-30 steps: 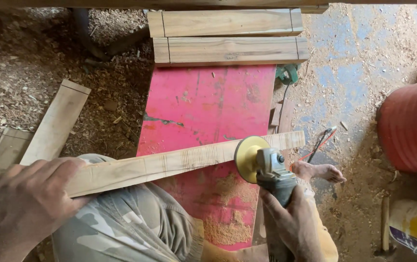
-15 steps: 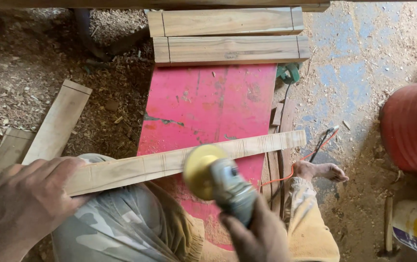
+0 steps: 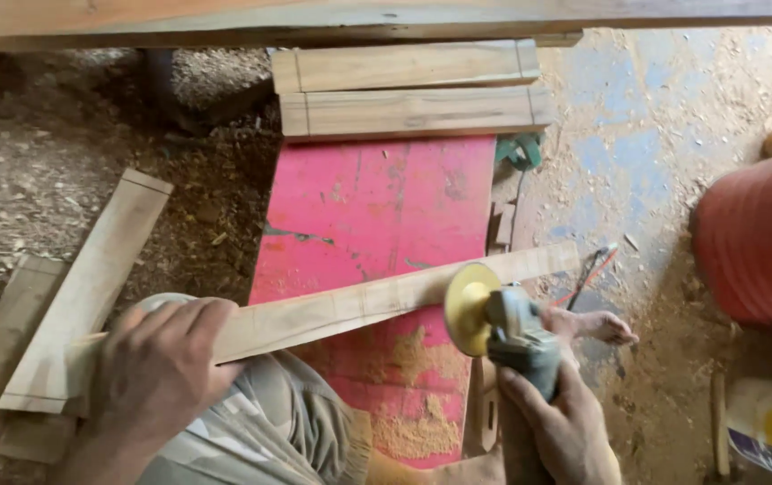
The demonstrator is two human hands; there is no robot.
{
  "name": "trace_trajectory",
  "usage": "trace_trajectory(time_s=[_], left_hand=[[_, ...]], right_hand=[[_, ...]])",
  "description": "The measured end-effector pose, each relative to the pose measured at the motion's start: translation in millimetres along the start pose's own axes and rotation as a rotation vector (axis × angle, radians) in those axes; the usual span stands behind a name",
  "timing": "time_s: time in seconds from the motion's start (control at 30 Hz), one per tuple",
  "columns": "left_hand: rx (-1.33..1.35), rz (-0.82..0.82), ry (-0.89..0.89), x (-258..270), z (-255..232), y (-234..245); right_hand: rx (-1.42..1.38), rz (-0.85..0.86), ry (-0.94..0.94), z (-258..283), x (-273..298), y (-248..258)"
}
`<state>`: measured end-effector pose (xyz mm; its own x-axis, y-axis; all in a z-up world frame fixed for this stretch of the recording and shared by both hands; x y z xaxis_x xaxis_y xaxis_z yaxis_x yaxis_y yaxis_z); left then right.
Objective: Using a handheld power sander or grinder to smooth a curved piece of wood in a workshop.
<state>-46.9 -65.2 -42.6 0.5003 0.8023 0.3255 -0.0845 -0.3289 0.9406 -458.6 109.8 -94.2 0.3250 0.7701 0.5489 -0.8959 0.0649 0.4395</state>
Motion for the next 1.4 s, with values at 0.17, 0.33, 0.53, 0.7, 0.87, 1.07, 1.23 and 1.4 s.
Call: trace_trajectory(time_s=[0.17, 0.33, 0.53, 0.7, 0.87, 1.07, 1.23, 1.4], left_hand=[[-0.027, 0.025, 0.042, 1.6, 9.0, -14.8], [-0.021, 0.028, 0.058, -2.1, -6.3, 11.6], [-0.004, 0.025, 0.065, -0.3, -0.1, 1.9], [-0.017, 0.015, 0.069, 0.1, -0.2, 5.5], [-0.024, 0.004, 0.058, 1.4, 1.4, 1.9], [-0.038, 0.042, 0.087, -0.6, -5.5, 11.7], [-0.057, 0.084, 0.119, -1.9, 2.6, -0.1], [-0.049, 0.079, 0.113, -2.0, -0.8, 5.1]], right_hand=[[0.015, 0.135, 0.056, 32.6, 15.6, -56.7], [-0.309, 0.337, 0.114, 85.2, 41.2, -107.2], [0.051, 0.269, -0.016, 84.3, 34.4, -94.6], [-0.036, 0.178, 0.001, 36.4, 7.1, -58.4], [-0.050, 0.089, -0.128, 4.9, 2.5, -38.1], [-0.039, 0.252, 0.164, 58.1, 48.5, -91.3], [0.136, 0.312, 0.142, 33.2, 49.6, -104.1], [-0.372, 0.256, -0.033, 24.4, 34.7, -85.6]])
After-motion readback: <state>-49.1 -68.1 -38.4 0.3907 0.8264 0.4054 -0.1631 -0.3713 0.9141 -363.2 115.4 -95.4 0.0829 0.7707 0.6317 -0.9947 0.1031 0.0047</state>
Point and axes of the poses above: each hand's wrist, its own x-axis away from the middle knuckle, its own y-axis out of the back of the hand, z = x × y, the point moved 10 cm from there along -x, towards the middle knuckle, and after that the axes turned 13 degrees about z, right-handed, at the moved point
